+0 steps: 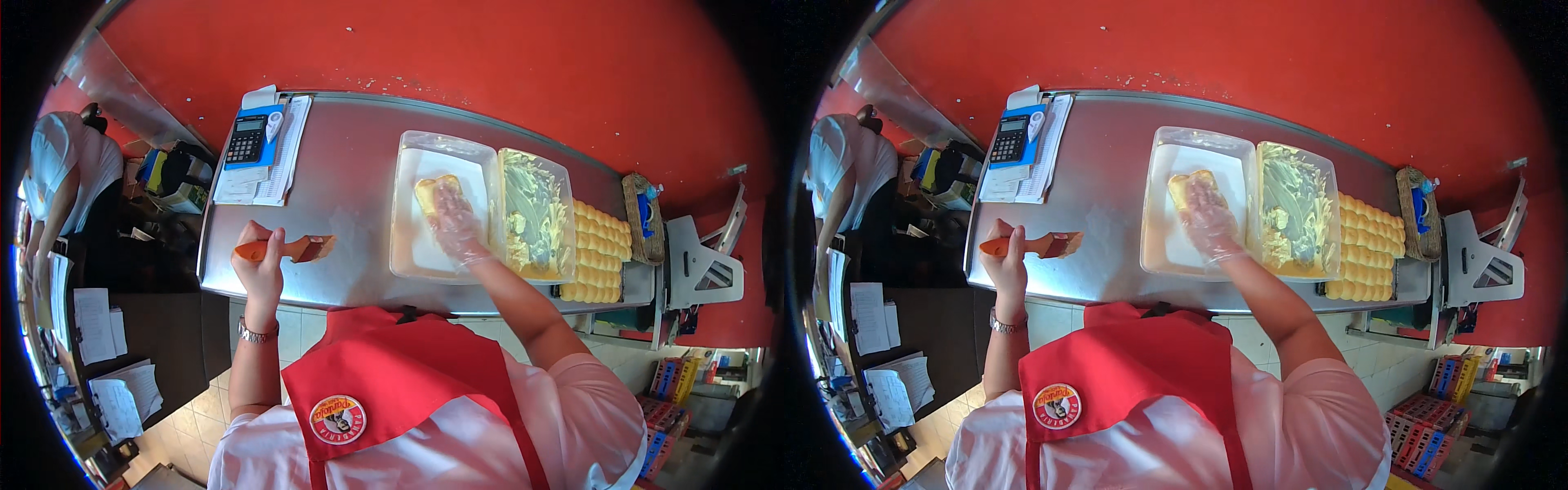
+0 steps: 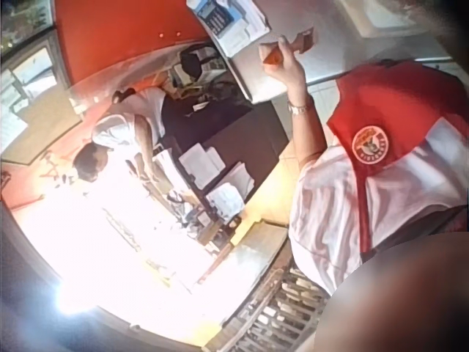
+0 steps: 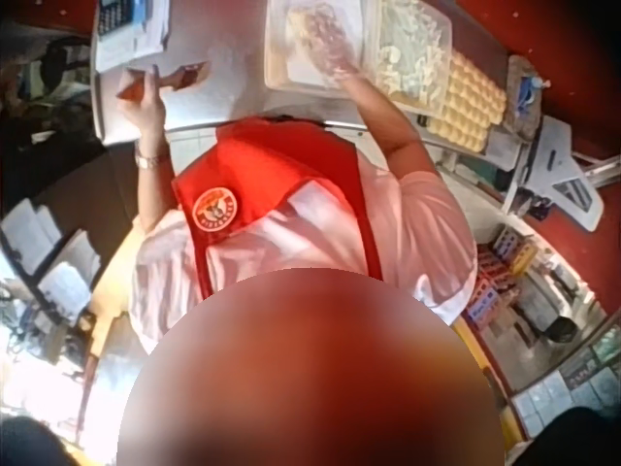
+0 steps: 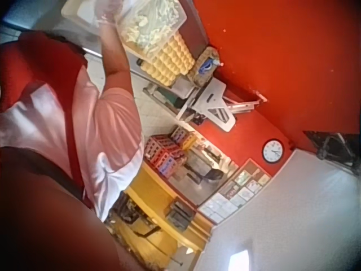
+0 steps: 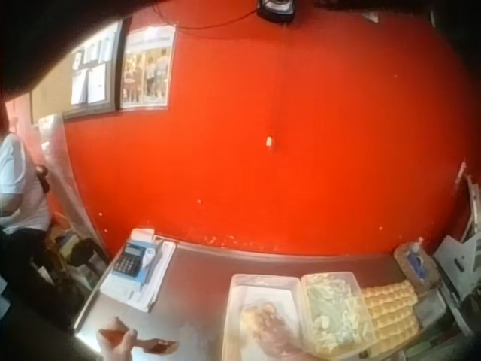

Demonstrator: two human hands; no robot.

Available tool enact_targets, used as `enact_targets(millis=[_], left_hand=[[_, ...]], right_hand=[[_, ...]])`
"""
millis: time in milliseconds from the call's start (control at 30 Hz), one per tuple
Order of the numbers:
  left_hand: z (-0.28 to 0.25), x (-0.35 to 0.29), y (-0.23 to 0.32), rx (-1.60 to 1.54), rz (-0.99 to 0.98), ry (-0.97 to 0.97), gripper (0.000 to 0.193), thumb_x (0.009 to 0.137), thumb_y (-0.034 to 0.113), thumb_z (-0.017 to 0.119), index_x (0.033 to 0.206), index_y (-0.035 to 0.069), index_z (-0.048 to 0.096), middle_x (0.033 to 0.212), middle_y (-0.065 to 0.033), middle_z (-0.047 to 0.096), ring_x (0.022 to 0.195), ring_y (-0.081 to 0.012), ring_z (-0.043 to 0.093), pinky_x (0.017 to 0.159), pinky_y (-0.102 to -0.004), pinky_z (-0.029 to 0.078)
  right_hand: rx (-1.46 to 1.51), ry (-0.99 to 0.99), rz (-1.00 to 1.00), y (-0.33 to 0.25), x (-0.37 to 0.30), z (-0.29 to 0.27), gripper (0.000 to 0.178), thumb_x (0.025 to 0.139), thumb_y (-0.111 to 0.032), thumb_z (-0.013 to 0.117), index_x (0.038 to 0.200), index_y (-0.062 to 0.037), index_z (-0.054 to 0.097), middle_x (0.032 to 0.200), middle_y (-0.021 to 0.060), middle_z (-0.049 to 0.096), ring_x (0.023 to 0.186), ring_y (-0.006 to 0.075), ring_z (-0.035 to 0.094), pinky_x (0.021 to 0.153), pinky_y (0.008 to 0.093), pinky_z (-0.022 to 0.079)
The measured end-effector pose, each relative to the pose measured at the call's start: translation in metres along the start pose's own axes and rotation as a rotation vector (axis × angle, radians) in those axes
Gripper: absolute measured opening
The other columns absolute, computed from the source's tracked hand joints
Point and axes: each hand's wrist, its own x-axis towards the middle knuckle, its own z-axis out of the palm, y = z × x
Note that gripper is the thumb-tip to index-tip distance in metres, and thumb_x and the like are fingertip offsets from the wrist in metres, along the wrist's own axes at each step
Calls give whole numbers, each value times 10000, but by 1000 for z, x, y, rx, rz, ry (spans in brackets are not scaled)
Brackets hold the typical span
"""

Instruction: The person picks up a block of bread rolls from a rack, brushes the top and sides with a buttery spread using a brush, and then dips the buttered rolls into a tray of white powder.

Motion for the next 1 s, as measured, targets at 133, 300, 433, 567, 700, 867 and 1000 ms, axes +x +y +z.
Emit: enact_targets(millis=[133, 300, 433, 567, 700, 867, 1000], left_hand=[[-12, -3, -17, -61, -151, 50, 249, 878, 47, 658, 678, -13, 520, 667, -18, 491, 637, -86, 431, 581, -249, 329], [-12, -3, -12, -94, -117, 56, 258, 892, 59, 647, 680, -5, 513, 657, -9, 493, 629, -76, 428, 575, -246, 328], [-16, -8, -19, -55, -118, 76, 256, 899, 62, 641, 686, 1, 510, 653, -4, 485, 621, -72, 428, 569, -246, 327], [-16, -9, -19, -87, -124, 74, 266, 905, 39, 615, 676, 7, 484, 664, -6, 454, 636, -79, 410, 582, -250, 318], [-21, -14, -18, -20, -112, 69, 256, 905, 31, 610, 691, 6, 472, 674, -5, 443, 648, -73, 396, 591, -241, 318], [-21, -19, -17, -49, -128, 69, 258, 909, 35, 608, 694, 9, 467, 676, -1, 447, 650, -66, 394, 593, -236, 320], [-17, -22, -11, 7, -90, 86, 257, 915, 40, 603, 700, 12, 465, 678, 7, 451, 631, -57, 390, 569, -228, 307]], right_hand=[[-23, -33, 22, -7, 7, -10, 668, 898, -309, 554, 1424, 51, 354, 1478, 235, 359, 1366, 360, 363, 1127, 421, 301], [37, -9, 40, -2, 2, -13, 616, 859, -251, 609, 1372, 32, 420, 1381, 239, 445, 1246, 372, 479, 1043, 439, 398], [-30, -55, 145, -36, 13, -52, 440, 803, -203, 642, 1172, 15, 542, 1145, 218, 565, 1040, 371, 575, 888, 462, 473], [-106, 66, 141, -34, 18, -25, 320, 769, -155, 638, 1053, -32, 557, 1029, 171, 564, 917, 334, 600, 796, 451, 499], [-22, -14, 124, -37, 16, -21, 255, 811, -95, 542, 1056, -29, 556, 1014, 174, 568, 905, 324, 611, 749, 459, 520], [662, -66, 325, -43, 4, -23, 230, 864, -145, 508, 1046, -15, 562, 1069, 203, 576, 995, 366, 595, 790, 467, 511], [211, -91, 27, -53, -4, -64, 266, 923, -213, 473, 1061, -8, 572, 1188, 224, 569, 1065, 419, 571, 872, 467, 481]])
